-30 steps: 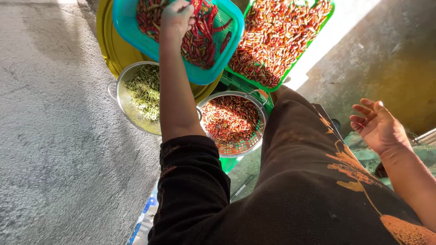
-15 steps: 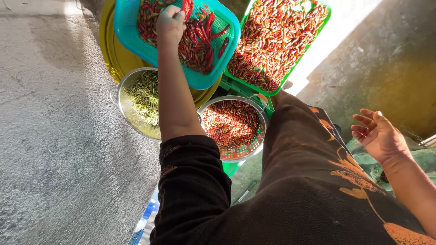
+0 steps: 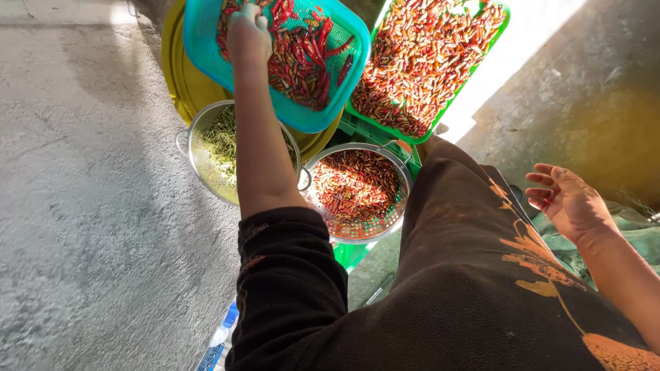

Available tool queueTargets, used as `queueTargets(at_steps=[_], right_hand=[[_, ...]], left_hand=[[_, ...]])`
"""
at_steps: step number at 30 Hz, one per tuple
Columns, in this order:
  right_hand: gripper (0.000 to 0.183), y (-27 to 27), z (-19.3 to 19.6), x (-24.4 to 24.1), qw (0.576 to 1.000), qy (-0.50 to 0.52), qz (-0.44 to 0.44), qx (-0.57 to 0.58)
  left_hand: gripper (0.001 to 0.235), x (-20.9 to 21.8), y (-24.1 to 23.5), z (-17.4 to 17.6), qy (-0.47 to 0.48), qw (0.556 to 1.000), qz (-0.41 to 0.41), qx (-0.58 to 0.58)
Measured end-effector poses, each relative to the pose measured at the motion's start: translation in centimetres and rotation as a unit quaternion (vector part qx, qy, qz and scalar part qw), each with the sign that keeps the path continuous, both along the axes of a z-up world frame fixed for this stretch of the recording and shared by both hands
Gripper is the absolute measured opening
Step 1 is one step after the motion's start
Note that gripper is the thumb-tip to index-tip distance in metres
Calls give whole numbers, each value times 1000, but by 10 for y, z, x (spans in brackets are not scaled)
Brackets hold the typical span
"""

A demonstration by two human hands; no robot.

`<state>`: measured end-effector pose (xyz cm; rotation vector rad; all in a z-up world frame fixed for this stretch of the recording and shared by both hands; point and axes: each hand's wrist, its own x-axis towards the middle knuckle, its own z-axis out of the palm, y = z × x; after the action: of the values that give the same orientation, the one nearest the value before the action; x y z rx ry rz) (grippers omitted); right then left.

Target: The person removes stems from dried red chilies one at a time by hand and places the de-stemmed chilies into a blue basket. The person also picks up and handles green leafy material in a metal bowl.

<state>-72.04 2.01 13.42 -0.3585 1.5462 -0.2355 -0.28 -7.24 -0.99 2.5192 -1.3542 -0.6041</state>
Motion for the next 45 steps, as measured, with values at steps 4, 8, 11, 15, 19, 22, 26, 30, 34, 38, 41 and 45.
queueTargets(at_steps=[4,8,11,15,19,22,26,30,34,38,41,45], right_hand=[[32,-4,3,5,1000,4,20,-4],[31,-10,2,10,1000,2,20,-6],[31,-11,-2,11,1000,-5,22,-11],[32,-6,1,6,999,-16,29,-9],[30,-6,3,5,999,-2,35,-11],[32,-7,3,6,999,-9,34,-16],[28,-7,3,8,999,-23,17,-18],[29,-6,2,3,999,-39,15,-32],[30,-6,-3,-4,998,-43,15,-50],[23,-11,22,10,993,-58,20,-101],[25,-23,78,36,982,-28,76,-169],[27,-39,126,43,965,-37,112,-235]], left_hand=[[21,-55,25,59,19,997,-55,55],[19,-103,62,63,31,983,-66,169],[21,-119,78,42,48,960,-68,266],[18,-123,97,8,2,977,-67,203],[28,-124,94,-13,-32,979,-63,190],[17,-125,92,-1,-42,973,-80,214],[24,-118,96,-3,-19,969,-63,236],[18,-112,105,25,51,986,-12,157],[25,-130,102,120,214,957,129,144],[13,-165,115,145,493,791,359,-48],[12,-222,109,193,600,733,303,-104],[7,-315,88,242,743,631,185,-122]])
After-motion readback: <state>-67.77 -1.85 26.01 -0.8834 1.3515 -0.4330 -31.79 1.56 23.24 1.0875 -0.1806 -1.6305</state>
